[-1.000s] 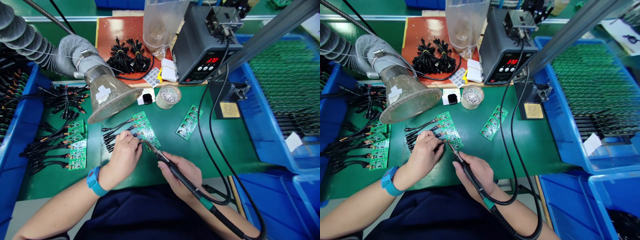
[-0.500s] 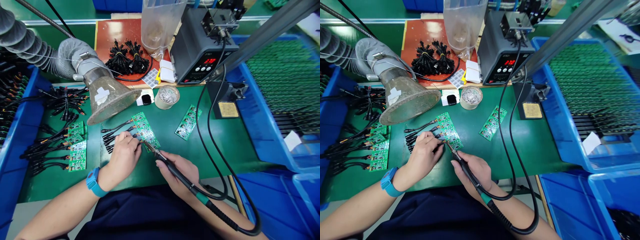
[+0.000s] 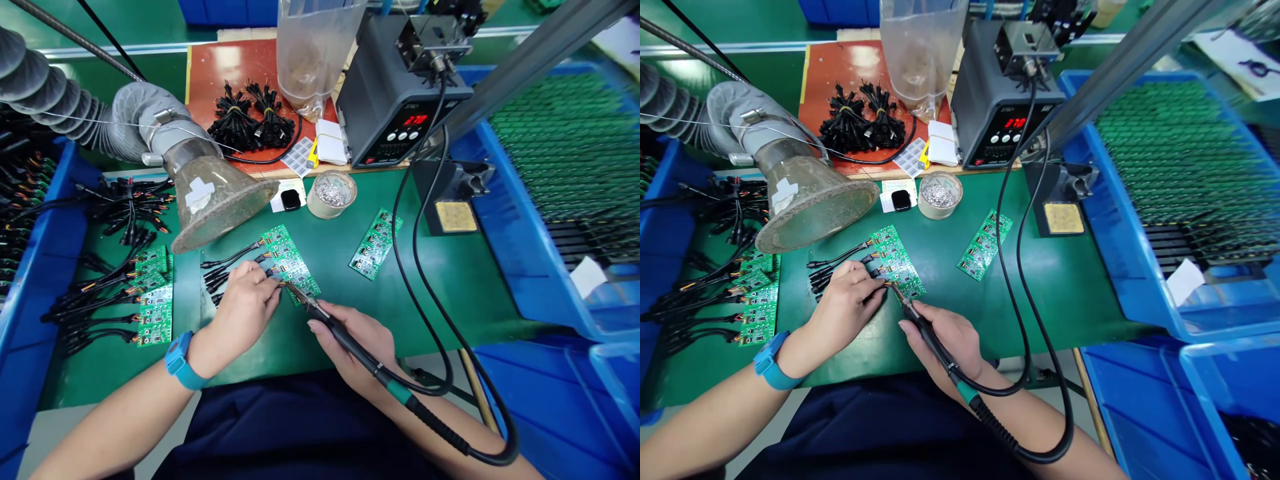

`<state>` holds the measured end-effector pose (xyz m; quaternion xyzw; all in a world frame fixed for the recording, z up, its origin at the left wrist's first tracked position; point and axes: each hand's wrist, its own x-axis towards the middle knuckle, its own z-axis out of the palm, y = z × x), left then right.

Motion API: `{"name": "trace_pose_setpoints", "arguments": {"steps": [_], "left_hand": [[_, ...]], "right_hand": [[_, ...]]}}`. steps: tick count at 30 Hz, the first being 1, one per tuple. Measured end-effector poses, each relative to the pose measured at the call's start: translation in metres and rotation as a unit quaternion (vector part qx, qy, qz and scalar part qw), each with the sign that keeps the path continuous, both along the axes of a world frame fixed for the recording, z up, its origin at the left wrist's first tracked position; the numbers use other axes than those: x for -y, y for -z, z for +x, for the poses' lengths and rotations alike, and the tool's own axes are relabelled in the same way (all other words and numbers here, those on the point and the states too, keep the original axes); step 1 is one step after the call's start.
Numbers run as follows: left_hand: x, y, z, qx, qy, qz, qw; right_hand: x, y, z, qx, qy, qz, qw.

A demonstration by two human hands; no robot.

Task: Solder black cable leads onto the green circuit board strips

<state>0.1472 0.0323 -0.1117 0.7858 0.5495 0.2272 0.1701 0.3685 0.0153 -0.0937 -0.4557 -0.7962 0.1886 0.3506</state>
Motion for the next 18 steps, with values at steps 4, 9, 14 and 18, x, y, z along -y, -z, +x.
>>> {"name": "trace_pose_setpoints", "arguments": {"steps": [4,9,14,18], "left_hand": [[0.0000,0.0001,0.0002,-0.008,-0.003,-0.003,1.000],[-0.0003,-0.0012,0.0011,-0.008,-0.004,-0.010,1.000],[-0.0003,-0.0012,0.0018,-0.002,-0.007,-0.012,1.000],[0.0001,-0.0006,0.0023,0.004,-0.008,-0.010,1.000]], "right_hand": [[0.0007,0.0011,-0.0006,0.004,0.003,-0.001,1.000],[0.0009,-0.0005,-0.0008,0.002,0.002,0.001,1.000],[0.0000,-0.0021,-0.0013,0.004,0.008,0.017,1.000],[-0.0006,-0.0012,-0.0001,0.001,0.006,0.018,1.000]]}}
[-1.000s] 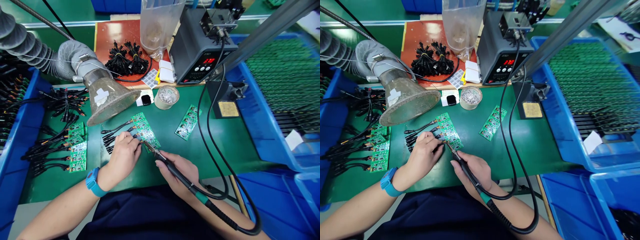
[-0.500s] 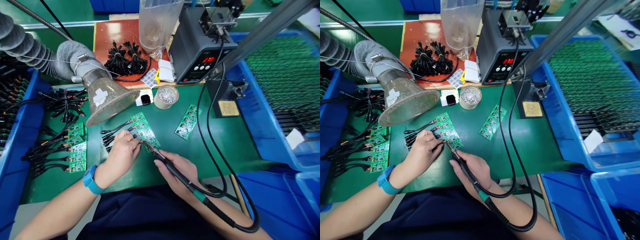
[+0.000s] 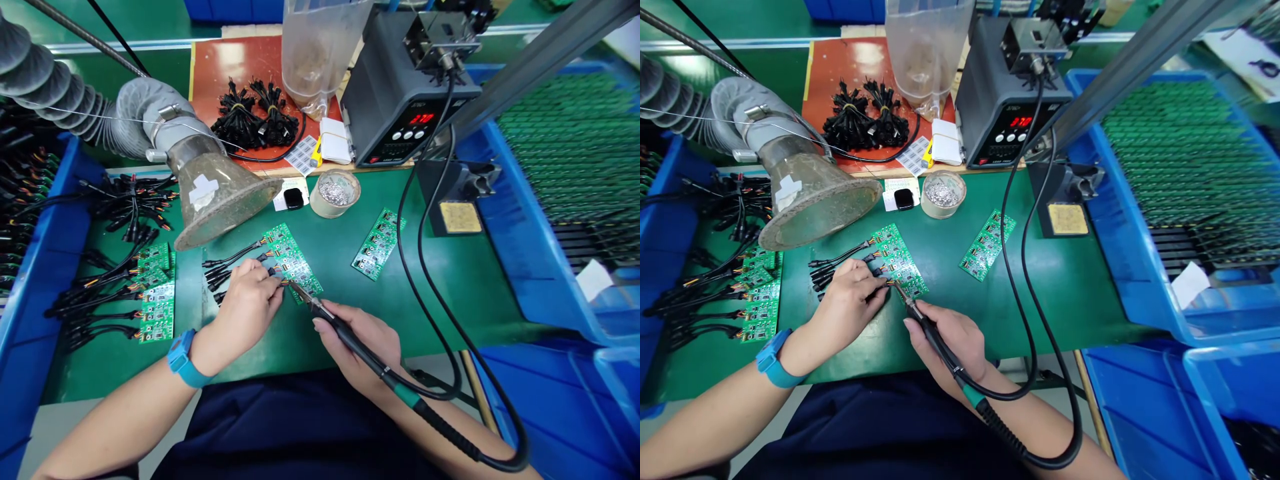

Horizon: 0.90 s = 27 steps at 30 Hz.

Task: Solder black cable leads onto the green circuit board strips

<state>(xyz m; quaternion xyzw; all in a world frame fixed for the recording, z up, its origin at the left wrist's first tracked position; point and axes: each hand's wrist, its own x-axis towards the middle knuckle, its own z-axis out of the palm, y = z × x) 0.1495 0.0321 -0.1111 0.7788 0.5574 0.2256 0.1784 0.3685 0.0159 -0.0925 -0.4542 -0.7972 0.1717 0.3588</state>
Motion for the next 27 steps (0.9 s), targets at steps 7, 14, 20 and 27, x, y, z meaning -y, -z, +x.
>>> {"name": "trace_pose_setpoints", "arguments": {"steps": [7,14,20,27], "left_hand": [[0.0007,-0.0006,0.0014,-0.017,-0.006,0.001,1.000],[0.0020,-0.0006,0.0038,-0.040,-0.014,0.007,0.999],[0.0026,-0.0013,0.0054,-0.046,-0.024,0.005,0.999],[0.0025,-0.0016,0.0050,-0.045,-0.018,0.000,0.999]], "right_hand": [[-0.0006,0.0007,0.0013,0.010,-0.003,-0.013,1.000],[-0.0013,0.0005,0.0003,0.007,-0.005,-0.019,1.000],[-0.0023,-0.0003,-0.0020,-0.011,-0.009,-0.017,1.000],[0.0006,0.0025,0.0054,0.019,-0.002,-0.032,0.999]]}}
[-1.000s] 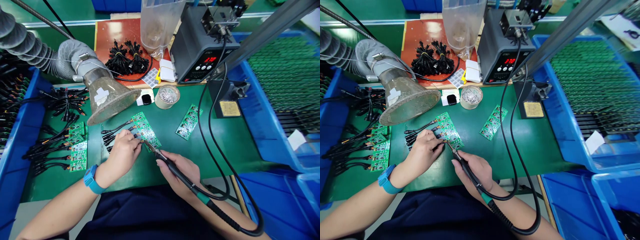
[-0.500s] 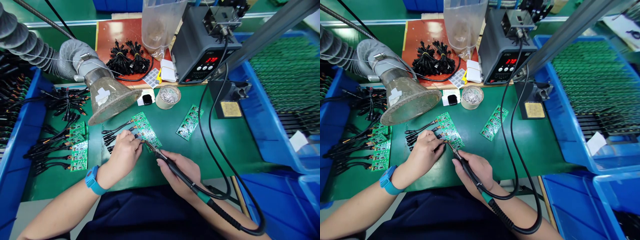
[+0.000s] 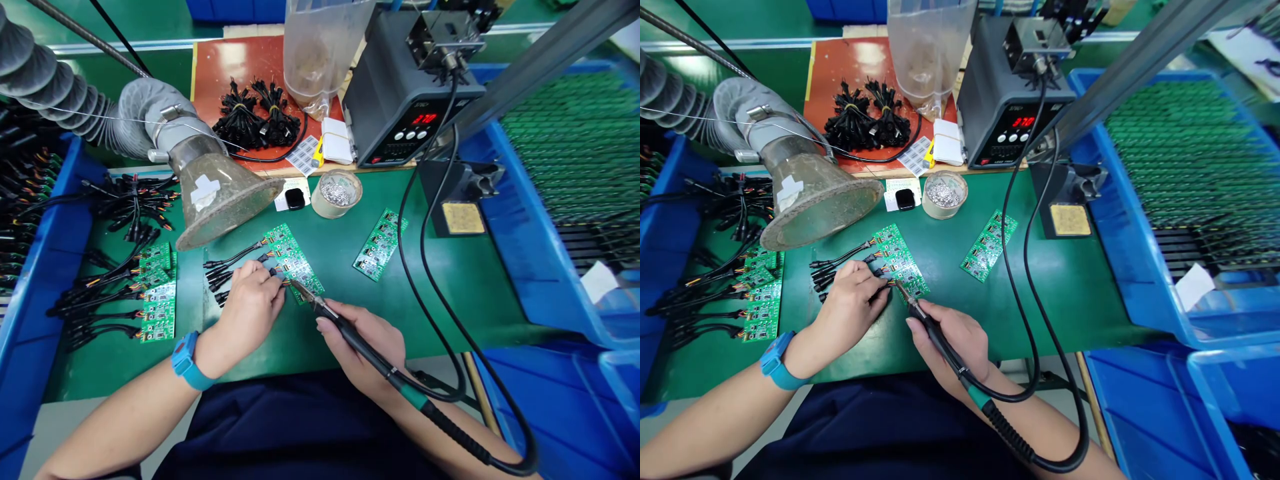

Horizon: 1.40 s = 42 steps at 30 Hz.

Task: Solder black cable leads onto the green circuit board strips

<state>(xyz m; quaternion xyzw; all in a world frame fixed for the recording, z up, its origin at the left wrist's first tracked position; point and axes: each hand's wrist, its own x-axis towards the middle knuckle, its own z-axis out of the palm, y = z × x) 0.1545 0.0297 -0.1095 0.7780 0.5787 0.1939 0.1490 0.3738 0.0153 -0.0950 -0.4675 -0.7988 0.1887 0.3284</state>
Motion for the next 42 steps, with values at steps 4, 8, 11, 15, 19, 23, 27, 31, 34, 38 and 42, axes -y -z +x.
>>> {"name": "trace_pose_setpoints", "arguments": {"steps": [4,8,11,15,19,23,27,31,34,38,42], "left_hand": [[-0.001,0.000,-0.001,-0.002,0.005,-0.001,1.000],[0.000,0.000,0.000,-0.002,0.004,-0.004,1.000],[0.000,0.000,0.000,0.000,0.002,-0.005,1.000],[0.000,0.000,-0.001,0.007,0.005,-0.004,1.000],[0.000,0.001,-0.001,0.009,0.002,-0.001,1.000],[0.000,0.001,-0.001,0.020,0.005,0.000,1.000],[0.000,0.002,-0.002,0.030,0.007,0.002,1.000],[0.000,0.003,-0.004,0.040,0.010,0.002,0.999],[0.000,0.003,-0.004,0.045,0.007,0.004,0.999],[0.000,0.001,-0.004,0.046,0.005,0.000,0.999],[0.000,0.001,-0.005,0.046,0.007,0.000,0.999]], "right_hand": [[0.000,0.000,0.001,0.003,-0.002,0.000,1.000],[-0.003,-0.002,-0.005,-0.016,0.000,0.015,1.000],[-0.005,-0.003,-0.008,-0.029,0.000,0.023,0.999],[-0.006,-0.004,-0.009,-0.036,-0.004,0.022,0.999],[-0.007,-0.004,-0.008,-0.047,-0.010,0.009,0.999],[-0.007,-0.005,-0.008,-0.054,-0.017,0.007,0.998],[-0.008,-0.006,-0.009,-0.051,-0.018,0.006,0.999],[-0.008,-0.006,-0.009,-0.053,-0.021,0.006,0.998],[-0.008,-0.004,-0.009,-0.053,-0.020,0.012,0.998],[-0.008,-0.003,-0.009,-0.046,-0.016,0.026,0.998],[-0.009,-0.005,-0.008,-0.050,-0.021,0.013,0.998]]}}
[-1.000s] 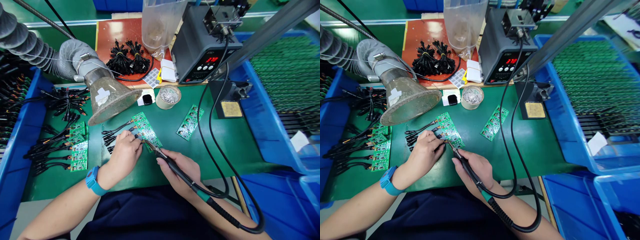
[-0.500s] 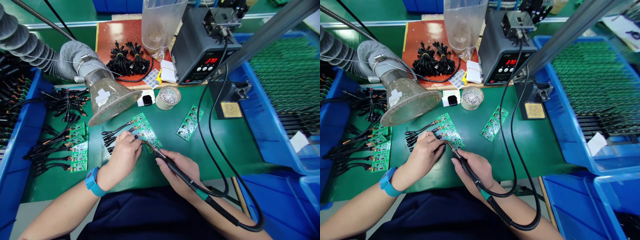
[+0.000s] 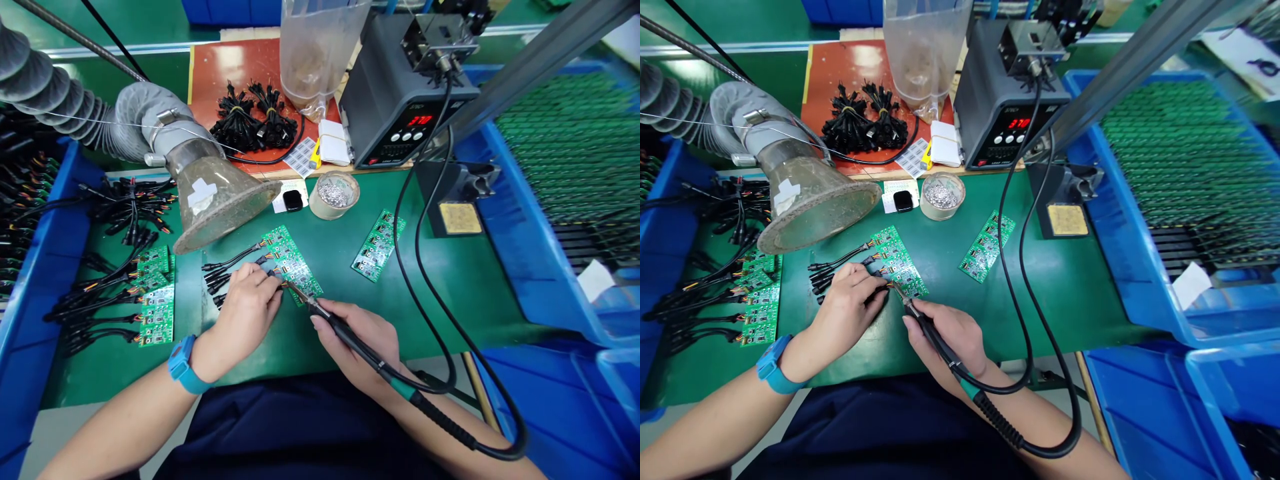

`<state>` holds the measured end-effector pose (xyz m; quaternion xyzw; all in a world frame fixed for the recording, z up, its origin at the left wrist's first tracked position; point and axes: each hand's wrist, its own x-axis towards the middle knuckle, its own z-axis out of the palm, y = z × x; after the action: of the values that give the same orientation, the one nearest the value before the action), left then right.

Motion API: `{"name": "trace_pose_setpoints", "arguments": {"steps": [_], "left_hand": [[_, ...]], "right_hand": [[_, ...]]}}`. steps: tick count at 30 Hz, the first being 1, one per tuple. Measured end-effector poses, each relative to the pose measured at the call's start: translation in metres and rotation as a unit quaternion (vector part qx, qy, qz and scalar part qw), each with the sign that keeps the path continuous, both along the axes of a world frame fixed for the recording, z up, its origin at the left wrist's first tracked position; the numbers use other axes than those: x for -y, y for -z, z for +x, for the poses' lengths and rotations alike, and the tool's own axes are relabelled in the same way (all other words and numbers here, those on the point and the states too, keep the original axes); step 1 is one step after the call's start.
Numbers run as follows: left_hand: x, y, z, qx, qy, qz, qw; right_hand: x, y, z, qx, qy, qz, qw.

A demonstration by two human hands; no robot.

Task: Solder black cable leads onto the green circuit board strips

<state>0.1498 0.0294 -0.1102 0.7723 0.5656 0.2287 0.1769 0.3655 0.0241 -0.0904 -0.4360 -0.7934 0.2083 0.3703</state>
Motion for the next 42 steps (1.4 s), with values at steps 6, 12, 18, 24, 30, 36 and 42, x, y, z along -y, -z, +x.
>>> {"name": "trace_pose_setpoints", "arguments": {"steps": [6,12,18,24,30,36,42], "left_hand": [[0.000,0.001,-0.001,0.004,0.002,-0.003,1.000],[-0.001,-0.001,-0.001,0.001,0.006,-0.012,1.000],[-0.004,-0.006,-0.002,-0.019,0.027,-0.014,0.999],[-0.010,-0.010,-0.004,-0.039,0.060,-0.013,0.997],[-0.015,-0.012,-0.006,-0.048,0.086,-0.017,0.995],[-0.021,-0.017,-0.008,-0.060,0.112,-0.030,0.991],[-0.021,-0.015,-0.009,-0.053,0.112,-0.032,0.992]], "right_hand": [[-0.001,-0.002,0.001,-0.002,0.001,-0.011,1.000],[0.001,-0.004,0.003,0.013,0.025,-0.023,0.999],[-0.001,-0.006,0.004,0.007,0.032,-0.039,0.999],[-0.003,-0.003,0.002,-0.011,0.021,-0.038,0.999],[-0.005,-0.001,0.000,-0.020,0.018,-0.047,0.999],[-0.005,0.001,0.000,-0.028,0.014,-0.061,0.998],[-0.006,0.000,0.000,-0.039,0.002,-0.052,0.998]]}}
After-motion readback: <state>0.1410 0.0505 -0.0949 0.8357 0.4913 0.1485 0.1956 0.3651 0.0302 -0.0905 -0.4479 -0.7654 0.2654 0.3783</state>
